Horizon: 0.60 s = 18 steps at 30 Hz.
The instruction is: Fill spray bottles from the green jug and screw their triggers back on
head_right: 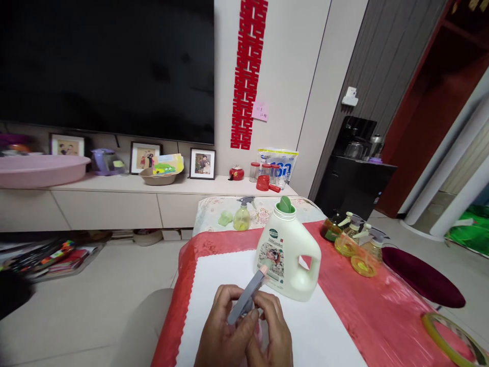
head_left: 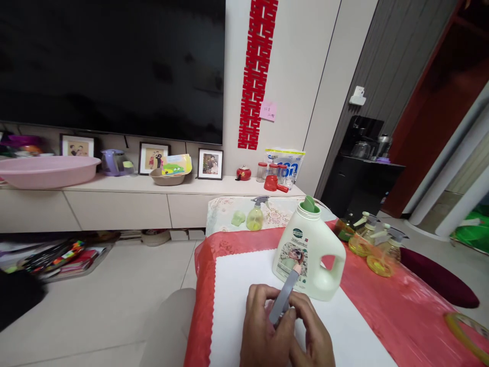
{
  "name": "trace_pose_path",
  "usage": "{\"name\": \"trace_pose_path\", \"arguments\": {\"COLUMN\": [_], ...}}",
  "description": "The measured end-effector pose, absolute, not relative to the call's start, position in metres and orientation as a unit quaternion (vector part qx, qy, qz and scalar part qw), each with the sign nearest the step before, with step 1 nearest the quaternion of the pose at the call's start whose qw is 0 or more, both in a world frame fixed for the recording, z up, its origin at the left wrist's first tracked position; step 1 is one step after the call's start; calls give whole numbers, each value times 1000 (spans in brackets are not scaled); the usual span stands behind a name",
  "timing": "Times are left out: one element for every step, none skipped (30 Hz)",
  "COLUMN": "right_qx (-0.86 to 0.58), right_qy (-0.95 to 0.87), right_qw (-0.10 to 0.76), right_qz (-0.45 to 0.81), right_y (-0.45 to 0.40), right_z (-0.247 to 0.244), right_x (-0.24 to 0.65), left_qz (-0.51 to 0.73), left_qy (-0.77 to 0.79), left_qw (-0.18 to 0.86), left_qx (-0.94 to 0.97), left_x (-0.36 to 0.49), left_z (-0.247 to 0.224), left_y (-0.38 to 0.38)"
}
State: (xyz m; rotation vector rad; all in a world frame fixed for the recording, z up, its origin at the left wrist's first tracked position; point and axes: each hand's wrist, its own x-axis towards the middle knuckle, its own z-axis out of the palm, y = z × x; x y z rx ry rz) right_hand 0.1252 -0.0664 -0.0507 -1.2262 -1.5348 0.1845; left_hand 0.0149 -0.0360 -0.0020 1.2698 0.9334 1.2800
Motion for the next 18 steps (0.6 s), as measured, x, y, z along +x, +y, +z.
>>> {"name": "trace_pose_path", "arguments": {"right_qx": [-505, -493, -484, -480, -477, -476, -475, -475, -475, -478, -480, -483, -487, -491, -496, -502, -508, -515], "right_qy": [-672, -692, -707, -716, -721, -723, -725, -725, -723, -715, -704, -692, -680, -669, -660, -651, -643, -632], "right_qw": [537, 524, 513, 504, 500, 498, 495, 493, 494, 501, 510, 522, 533, 543, 551, 557, 561, 567], "right_qz": [72, 64, 57, 53, 51, 54, 61, 73, 87, 101, 114, 121, 125, 125, 123, 120, 119, 116], "right_y": [-67, -67, -67, -67, -67, -67, -67, -67, -66, -65, -64, -63, -62, -61, -60, -60, -60, -61], "right_z": [-49, -47, -46, -44, -44, -44, -44, -45, -46, -47, -49, -51, -54, -57, -60, -63, -66, -70], "right_x": [130, 134, 138, 141, 143, 145, 145, 145, 145, 145, 144, 144, 144, 144, 144, 143, 143, 142], "left_qz": [536, 537, 539, 541, 542, 544, 547, 551, 555, 558, 560, 561, 561, 559, 557, 554, 553, 551], "left_qy": [386, 380, 374, 367, 362, 358, 355, 353, 352, 353, 357, 360, 361, 359, 352, 341, 328, 313], "left_qw": [531, 533, 533, 533, 534, 535, 534, 534, 534, 536, 540, 548, 562, 580, 602, 624, 644, 660], "left_qx": [532, 532, 534, 537, 539, 539, 538, 536, 531, 525, 517, 505, 489, 471, 451, 432, 415, 402], "left_x": [14, 14, 13, 12, 11, 11, 10, 10, 10, 10, 11, 12, 13, 15, 17, 19, 21, 22], "left_z": [0, 2, 4, 6, 8, 10, 12, 13, 14, 15, 15, 14, 13, 12, 11, 9, 8, 8], "left_y": [-37, -38, -38, -39, -39, -40, -40, -40, -40, -40, -39, -39, -39, -38, -38, -38, -38, -38]}}
